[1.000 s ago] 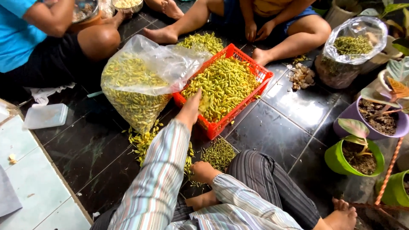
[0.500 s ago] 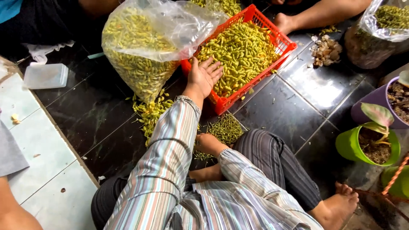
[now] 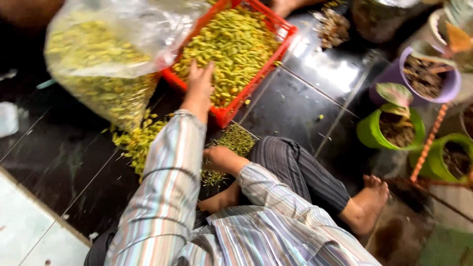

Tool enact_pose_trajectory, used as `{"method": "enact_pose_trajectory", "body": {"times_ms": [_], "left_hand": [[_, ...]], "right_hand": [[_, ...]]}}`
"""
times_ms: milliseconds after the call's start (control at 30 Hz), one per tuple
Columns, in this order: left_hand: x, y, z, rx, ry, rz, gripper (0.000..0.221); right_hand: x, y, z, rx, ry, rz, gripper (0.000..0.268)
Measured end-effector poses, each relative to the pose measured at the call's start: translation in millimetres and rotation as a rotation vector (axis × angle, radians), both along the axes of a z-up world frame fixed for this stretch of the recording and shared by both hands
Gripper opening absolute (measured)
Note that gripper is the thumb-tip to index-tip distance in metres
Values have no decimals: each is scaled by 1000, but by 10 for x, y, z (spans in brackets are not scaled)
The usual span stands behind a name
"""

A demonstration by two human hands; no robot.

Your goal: A group of people are sitting on the floor manually sorting through a large quantity of green flower buds, separating them into different piles and containers.

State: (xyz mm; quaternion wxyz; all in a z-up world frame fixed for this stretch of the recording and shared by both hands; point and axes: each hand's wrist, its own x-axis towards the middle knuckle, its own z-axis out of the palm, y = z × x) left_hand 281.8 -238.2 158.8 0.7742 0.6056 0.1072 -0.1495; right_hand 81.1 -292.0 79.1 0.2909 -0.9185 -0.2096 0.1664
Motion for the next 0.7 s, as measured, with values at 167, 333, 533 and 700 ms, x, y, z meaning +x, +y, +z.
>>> {"method": "enact_pose_trajectory", "body": {"times_ms": [167, 333, 533, 700], "left_hand": [[-626, 551, 409, 111, -195, -57, 55], [-1433, 1633, 665, 324, -57, -38, 34], [-2443, 3325, -744, 360, 126, 195, 34], [-2742, 3738, -1032, 337, 110, 413, 31]], "right_hand": [[147, -597, 258, 95, 81, -216, 45], [350, -1519, 74, 4, 11, -516, 28], [230, -3604, -733, -340, 0, -1128, 52], [-75, -4276, -963, -428, 123, -1341, 50]]}}
